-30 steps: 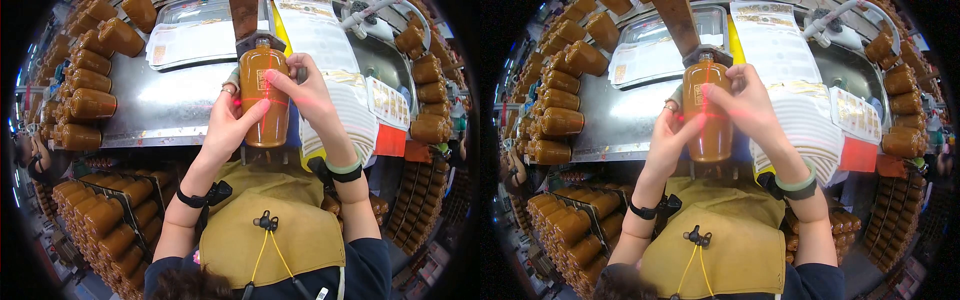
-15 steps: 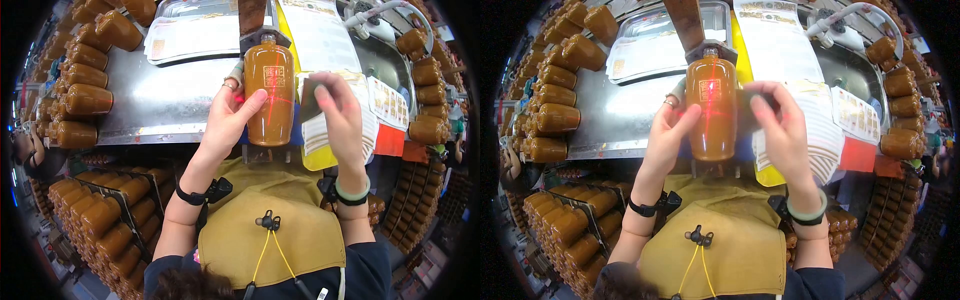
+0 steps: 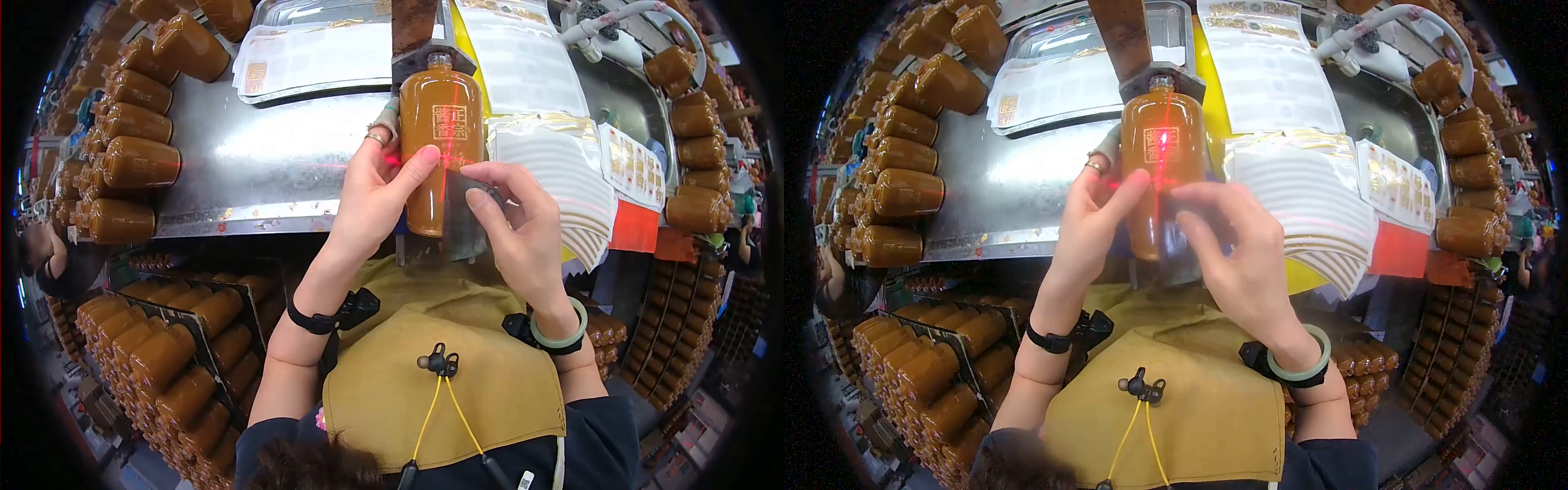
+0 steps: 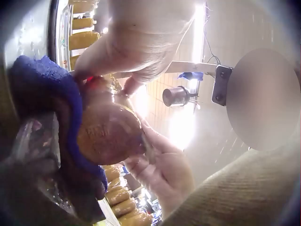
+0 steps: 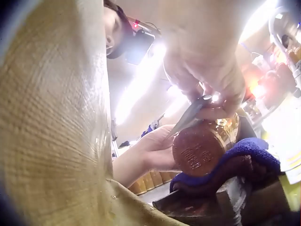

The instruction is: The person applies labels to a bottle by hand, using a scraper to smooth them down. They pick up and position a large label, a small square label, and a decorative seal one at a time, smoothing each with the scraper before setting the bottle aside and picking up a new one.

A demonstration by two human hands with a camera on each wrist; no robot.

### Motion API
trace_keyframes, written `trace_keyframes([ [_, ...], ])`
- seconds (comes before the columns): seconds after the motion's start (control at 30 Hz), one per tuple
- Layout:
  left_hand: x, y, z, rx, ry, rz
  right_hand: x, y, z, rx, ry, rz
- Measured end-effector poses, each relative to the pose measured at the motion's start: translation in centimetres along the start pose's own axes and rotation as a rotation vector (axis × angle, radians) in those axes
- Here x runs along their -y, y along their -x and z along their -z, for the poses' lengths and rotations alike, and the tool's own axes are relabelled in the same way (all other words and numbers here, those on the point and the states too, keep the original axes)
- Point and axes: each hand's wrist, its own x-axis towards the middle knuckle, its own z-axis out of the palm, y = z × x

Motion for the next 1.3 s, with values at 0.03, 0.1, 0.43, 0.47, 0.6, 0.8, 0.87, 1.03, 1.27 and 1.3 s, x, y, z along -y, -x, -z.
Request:
trace_keyframes([
  [0.03,0.0,0.0,0.0,0.000,0.000,-0.001,0.2,0.0,0.1,0.007,0.005,-0.013],
  [0.1,0.0,-0.1,0.0,-0.004,-0.020,-0.007,0.4,0.0,0.0,0.013,0.010,-0.026],
  [0.43,0.1,0.0,-0.5,-0.018,0.004,-0.028,0.5,-0.2,-0.1,-0.018,0.162,0.057],
  [0.47,0.1,0.0,-0.4,-0.021,-0.005,-0.025,0.7,-0.2,-0.2,-0.024,0.159,0.055],
  [0.6,0.2,-0.1,0.0,0.029,-0.014,-0.022,1.1,-0.3,-0.1,-0.019,0.209,0.044],
  [0.8,-0.2,-0.3,1.9,-0.118,0.078,0.018,-0.7,-2.1,3.1,-0.094,-0.300,-0.125],
  [0.87,-0.4,-0.2,3.2,-0.059,0.024,-0.012,-1.3,-3.2,5.0,-0.141,-0.347,-0.113],
  [1.03,-0.5,0.0,2.2,-0.050,0.120,0.011,-2.1,-5.0,4.6,-0.034,-0.350,-0.283],
  [1.27,0.2,-0.3,-0.5,0.039,0.084,-0.038,-1.9,-6.5,1.2,0.114,-0.292,-0.381],
  [1.3,0.2,-0.1,-0.8,0.009,0.033,-0.043,-2.0,-6.6,0.8,0.113,-0.293,-0.380],
])
